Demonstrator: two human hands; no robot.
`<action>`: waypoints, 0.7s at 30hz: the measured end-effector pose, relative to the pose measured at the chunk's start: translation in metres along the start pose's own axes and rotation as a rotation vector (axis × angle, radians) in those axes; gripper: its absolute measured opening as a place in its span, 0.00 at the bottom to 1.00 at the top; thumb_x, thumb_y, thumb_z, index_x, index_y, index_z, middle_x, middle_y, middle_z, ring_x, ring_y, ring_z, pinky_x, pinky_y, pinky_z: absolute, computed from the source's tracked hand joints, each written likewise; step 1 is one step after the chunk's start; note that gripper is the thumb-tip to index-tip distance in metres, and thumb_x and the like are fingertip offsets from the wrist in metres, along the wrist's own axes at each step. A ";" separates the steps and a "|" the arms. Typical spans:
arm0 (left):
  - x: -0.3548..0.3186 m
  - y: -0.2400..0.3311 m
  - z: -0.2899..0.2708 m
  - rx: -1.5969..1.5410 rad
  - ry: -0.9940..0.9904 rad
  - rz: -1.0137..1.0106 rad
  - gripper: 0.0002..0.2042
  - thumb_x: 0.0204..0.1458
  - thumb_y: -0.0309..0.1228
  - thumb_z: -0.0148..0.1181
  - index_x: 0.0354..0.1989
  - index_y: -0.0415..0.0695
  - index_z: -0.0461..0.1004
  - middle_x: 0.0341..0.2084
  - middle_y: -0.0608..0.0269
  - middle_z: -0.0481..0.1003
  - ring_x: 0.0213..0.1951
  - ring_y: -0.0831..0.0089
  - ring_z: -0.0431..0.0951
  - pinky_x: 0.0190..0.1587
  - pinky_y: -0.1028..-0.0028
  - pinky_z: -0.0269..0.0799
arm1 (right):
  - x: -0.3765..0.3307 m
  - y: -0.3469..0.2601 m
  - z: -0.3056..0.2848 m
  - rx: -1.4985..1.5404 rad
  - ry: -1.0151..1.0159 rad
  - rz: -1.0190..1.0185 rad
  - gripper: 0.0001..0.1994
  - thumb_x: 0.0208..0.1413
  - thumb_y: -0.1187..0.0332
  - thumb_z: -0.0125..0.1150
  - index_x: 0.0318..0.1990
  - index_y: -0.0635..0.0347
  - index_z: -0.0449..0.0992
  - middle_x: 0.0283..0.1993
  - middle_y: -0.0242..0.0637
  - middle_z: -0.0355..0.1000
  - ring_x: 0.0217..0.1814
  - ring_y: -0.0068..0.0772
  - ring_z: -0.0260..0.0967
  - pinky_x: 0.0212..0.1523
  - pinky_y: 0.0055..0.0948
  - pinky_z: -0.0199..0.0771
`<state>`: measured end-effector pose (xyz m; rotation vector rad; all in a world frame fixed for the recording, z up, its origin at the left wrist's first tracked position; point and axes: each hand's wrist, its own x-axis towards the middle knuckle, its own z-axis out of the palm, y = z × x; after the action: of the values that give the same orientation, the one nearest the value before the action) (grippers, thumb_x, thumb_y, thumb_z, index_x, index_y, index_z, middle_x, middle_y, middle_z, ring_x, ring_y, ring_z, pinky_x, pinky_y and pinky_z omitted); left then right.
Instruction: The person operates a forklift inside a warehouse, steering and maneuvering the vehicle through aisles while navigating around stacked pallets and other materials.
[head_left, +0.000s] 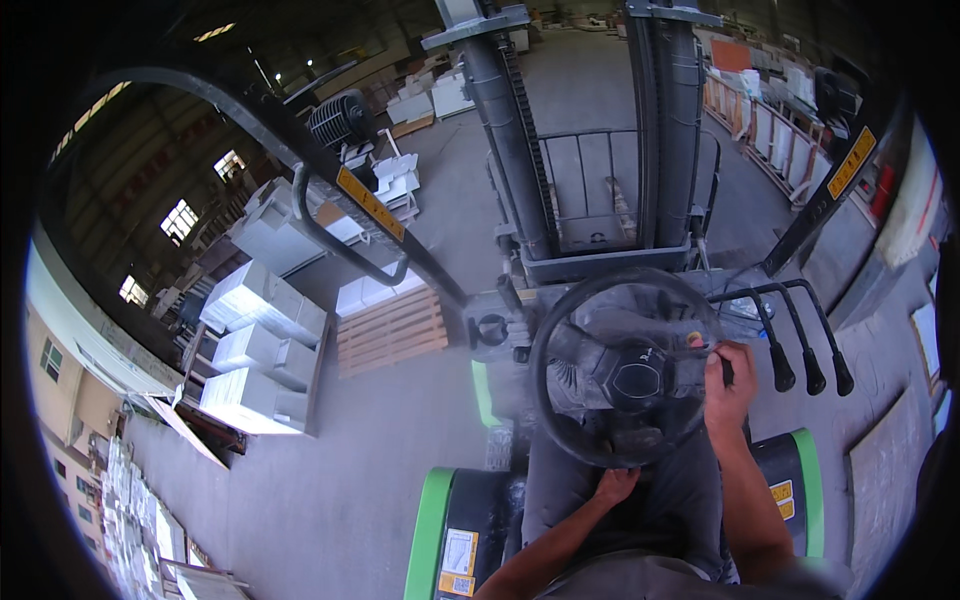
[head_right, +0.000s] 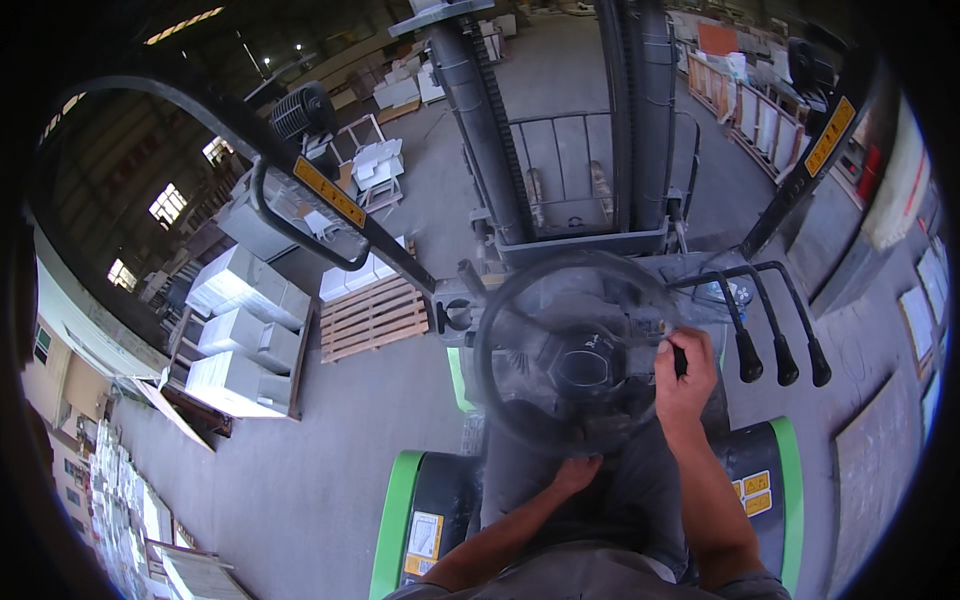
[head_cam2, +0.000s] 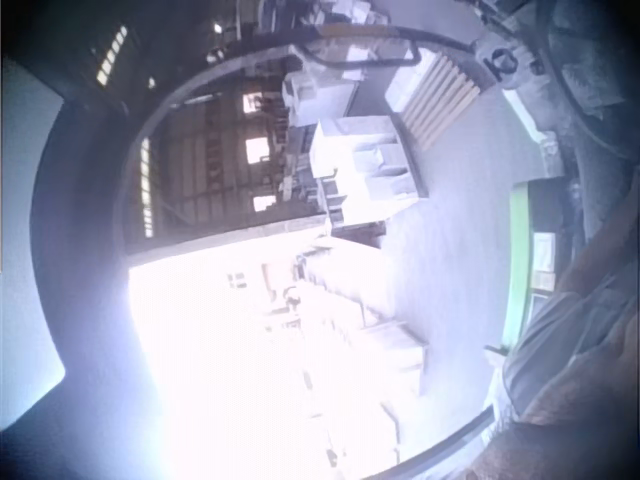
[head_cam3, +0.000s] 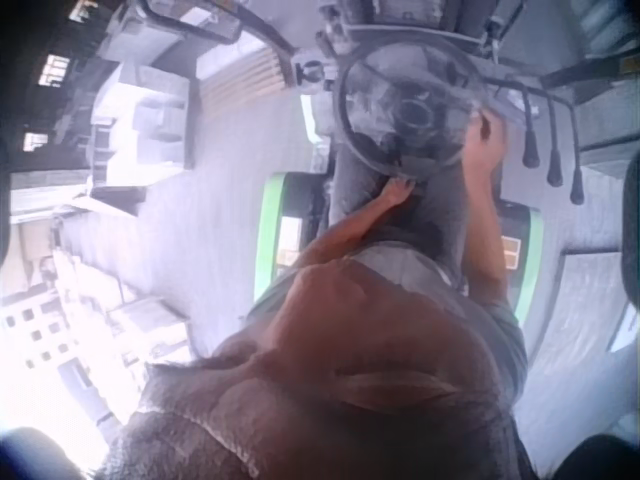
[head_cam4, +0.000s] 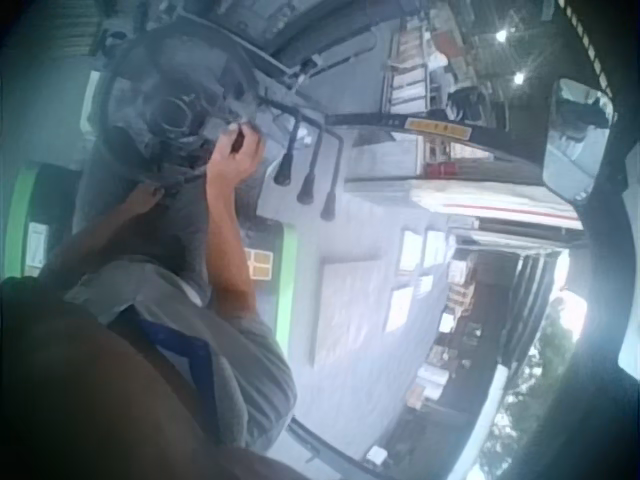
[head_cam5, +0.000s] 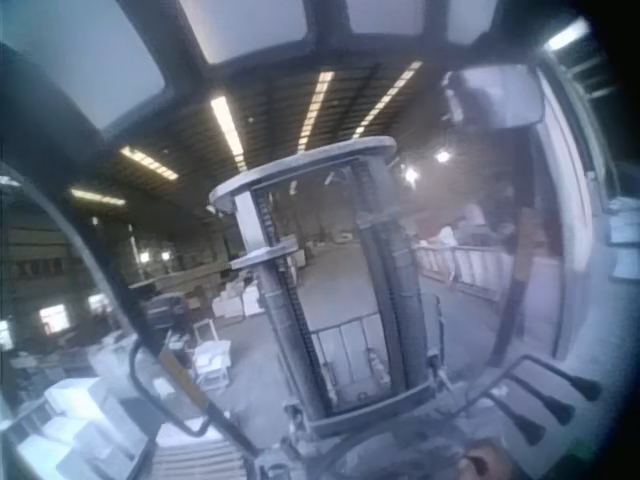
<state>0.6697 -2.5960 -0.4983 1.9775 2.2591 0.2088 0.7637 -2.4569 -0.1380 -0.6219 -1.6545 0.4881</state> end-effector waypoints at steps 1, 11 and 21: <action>0.001 -0.007 0.000 -0.091 0.133 0.034 0.14 0.65 0.37 0.49 0.51 0.42 0.75 0.46 0.47 0.79 0.44 0.51 0.82 0.43 0.53 0.80 | -0.002 0.001 0.007 -0.004 -0.005 -0.016 0.06 0.58 0.77 0.62 0.42 0.65 0.76 0.44 0.42 0.75 0.46 0.42 0.75 0.50 0.34 0.73; 0.029 -0.061 -0.002 -0.040 0.284 0.107 0.12 0.58 0.31 0.53 0.44 0.39 0.77 0.43 0.47 0.78 0.42 0.54 0.83 0.33 0.57 0.82 | 0.016 0.044 0.075 -0.079 0.011 -0.065 0.05 0.62 0.76 0.59 0.43 0.67 0.75 0.43 0.43 0.75 0.45 0.43 0.74 0.49 0.35 0.73; 0.082 -0.149 0.041 -0.209 0.432 0.206 0.12 0.61 0.34 0.52 0.44 0.42 0.78 0.38 0.48 0.78 0.37 0.53 0.83 0.32 0.56 0.80 | 0.057 0.055 0.165 -0.104 -0.012 -0.094 0.05 0.63 0.75 0.61 0.43 0.66 0.77 0.39 0.41 0.75 0.40 0.38 0.73 0.43 0.34 0.72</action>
<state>0.5219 -2.5339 -0.5676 2.2116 2.1338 0.9351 0.6017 -2.3746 -0.1577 -0.6149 -1.7204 0.3402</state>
